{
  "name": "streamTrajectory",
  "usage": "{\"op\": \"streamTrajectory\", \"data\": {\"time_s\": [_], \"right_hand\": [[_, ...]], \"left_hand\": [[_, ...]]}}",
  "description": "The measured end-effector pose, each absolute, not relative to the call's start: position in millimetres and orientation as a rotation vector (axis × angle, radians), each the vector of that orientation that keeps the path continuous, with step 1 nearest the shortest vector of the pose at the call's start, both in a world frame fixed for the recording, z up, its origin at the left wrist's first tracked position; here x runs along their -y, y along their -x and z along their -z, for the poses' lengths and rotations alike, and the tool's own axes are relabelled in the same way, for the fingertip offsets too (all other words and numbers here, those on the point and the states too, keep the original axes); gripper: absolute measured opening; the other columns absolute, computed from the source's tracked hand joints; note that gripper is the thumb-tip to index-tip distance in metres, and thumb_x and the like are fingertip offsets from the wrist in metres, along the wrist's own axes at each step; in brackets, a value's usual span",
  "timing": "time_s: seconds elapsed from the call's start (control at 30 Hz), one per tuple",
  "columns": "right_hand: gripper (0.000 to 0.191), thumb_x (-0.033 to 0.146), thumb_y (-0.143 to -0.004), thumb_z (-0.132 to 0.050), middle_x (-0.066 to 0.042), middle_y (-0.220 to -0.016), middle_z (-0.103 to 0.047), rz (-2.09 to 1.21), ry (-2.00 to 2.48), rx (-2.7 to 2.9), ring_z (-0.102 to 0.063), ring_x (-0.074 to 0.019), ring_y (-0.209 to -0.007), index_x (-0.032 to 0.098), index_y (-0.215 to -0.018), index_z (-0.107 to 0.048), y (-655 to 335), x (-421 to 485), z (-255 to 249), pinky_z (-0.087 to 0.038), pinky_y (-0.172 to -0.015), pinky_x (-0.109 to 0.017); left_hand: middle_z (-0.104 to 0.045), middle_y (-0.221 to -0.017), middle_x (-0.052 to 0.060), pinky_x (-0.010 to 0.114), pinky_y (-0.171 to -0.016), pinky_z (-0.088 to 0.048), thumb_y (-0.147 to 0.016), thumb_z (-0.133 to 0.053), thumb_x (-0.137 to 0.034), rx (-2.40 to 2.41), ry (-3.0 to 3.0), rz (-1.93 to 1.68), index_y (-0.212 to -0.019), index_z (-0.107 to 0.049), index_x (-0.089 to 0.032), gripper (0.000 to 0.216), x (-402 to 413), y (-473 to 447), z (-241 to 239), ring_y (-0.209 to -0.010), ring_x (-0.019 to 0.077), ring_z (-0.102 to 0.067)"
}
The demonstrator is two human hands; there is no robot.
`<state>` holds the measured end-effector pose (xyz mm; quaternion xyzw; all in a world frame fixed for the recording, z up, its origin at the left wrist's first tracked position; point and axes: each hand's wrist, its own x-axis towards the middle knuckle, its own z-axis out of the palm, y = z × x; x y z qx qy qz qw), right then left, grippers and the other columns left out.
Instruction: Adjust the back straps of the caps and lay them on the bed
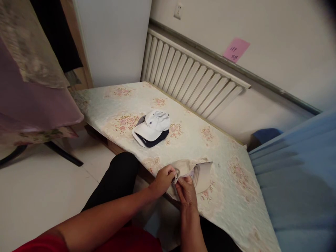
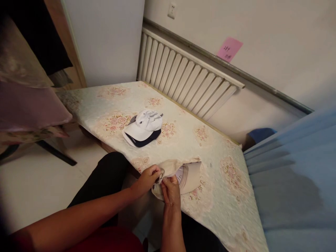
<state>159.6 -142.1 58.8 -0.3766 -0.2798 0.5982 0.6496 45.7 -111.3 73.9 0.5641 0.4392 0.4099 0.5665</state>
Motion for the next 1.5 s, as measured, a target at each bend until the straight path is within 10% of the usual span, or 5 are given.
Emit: {"op": "streamTrajectory", "data": {"time_s": [1.5], "right_hand": [[0.036, 0.016, -0.066, -0.073, 0.000, -0.090, -0.070, -1.362, 0.905, 0.605, -0.065, -0.0133, -0.079, 0.024, -0.100, -0.065, -156.2, 138.5, -59.5, -0.051, -0.077, -0.027]], "left_hand": [[-0.044, -0.063, -0.004, 0.022, -0.055, -0.032, -0.075, -0.053, -0.025, -1.066, -1.247, -0.950, -0.070, -0.046, -0.018, 0.011, 113.3, -43.5, -52.7, -0.060, 0.0098, -0.040]]}}
